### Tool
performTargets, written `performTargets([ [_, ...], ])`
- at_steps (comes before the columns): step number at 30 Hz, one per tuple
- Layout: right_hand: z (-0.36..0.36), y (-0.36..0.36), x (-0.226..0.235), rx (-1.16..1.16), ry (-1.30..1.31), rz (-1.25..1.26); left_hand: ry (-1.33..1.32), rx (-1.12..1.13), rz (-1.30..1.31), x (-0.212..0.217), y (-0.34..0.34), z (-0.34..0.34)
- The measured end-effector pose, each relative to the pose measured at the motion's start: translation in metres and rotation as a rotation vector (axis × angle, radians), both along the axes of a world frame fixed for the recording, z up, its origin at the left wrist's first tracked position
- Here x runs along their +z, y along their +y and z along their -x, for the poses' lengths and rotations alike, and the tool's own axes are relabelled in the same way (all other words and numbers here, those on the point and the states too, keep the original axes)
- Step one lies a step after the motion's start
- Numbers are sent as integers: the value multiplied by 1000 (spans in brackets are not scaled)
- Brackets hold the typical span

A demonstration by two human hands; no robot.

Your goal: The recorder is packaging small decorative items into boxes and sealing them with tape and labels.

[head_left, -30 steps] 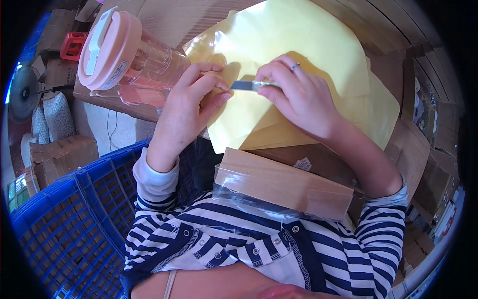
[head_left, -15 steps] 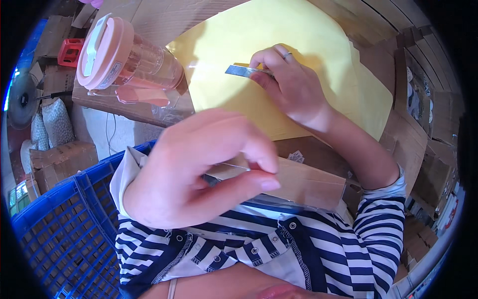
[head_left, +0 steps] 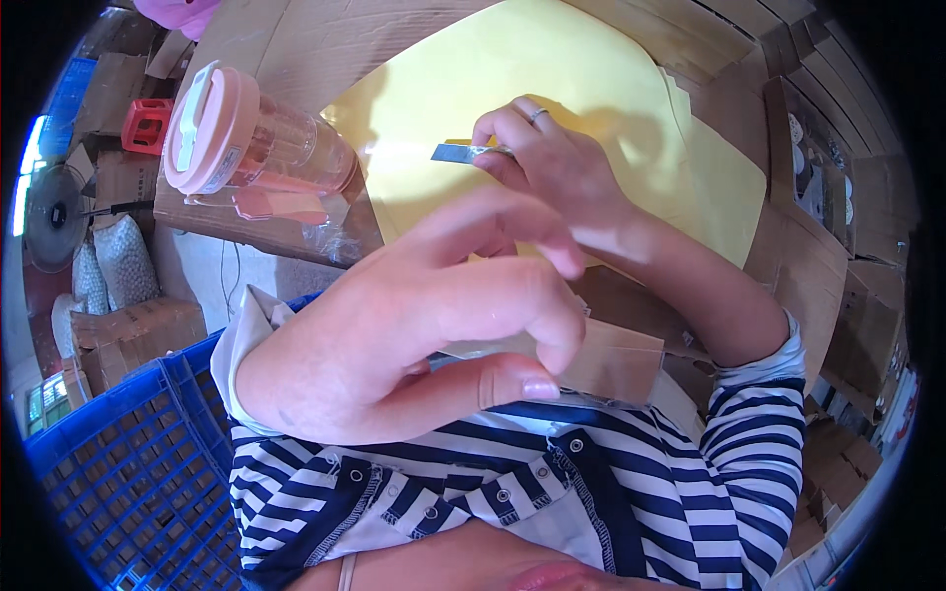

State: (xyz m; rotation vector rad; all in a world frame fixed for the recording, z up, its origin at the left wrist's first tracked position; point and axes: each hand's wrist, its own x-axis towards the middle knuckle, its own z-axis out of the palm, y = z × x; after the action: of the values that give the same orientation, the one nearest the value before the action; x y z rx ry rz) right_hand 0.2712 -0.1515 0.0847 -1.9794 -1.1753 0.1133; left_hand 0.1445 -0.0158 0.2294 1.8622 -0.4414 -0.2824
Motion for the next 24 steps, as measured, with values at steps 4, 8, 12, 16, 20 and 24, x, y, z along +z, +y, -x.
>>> performTargets([
  [4,-1,0,-2,-3,-22,-8,34,-15,-109,4,1,0],
  [8,-1,0,-4,16,-34,-51,63,17,-194,0,-4,0],
  [12,0,0,-2,18,-16,-28,9,88,-342,-8,-9,2],
  [16,0,0,-3,8,-44,-26,-57,89,-400,-8,-11,3],
  [20,1,2,-3,1,-47,-26,-171,101,-579,-3,-14,8],
  [24,0,1,-10,2,-122,-74,-39,3,-472,2,-6,12],
])
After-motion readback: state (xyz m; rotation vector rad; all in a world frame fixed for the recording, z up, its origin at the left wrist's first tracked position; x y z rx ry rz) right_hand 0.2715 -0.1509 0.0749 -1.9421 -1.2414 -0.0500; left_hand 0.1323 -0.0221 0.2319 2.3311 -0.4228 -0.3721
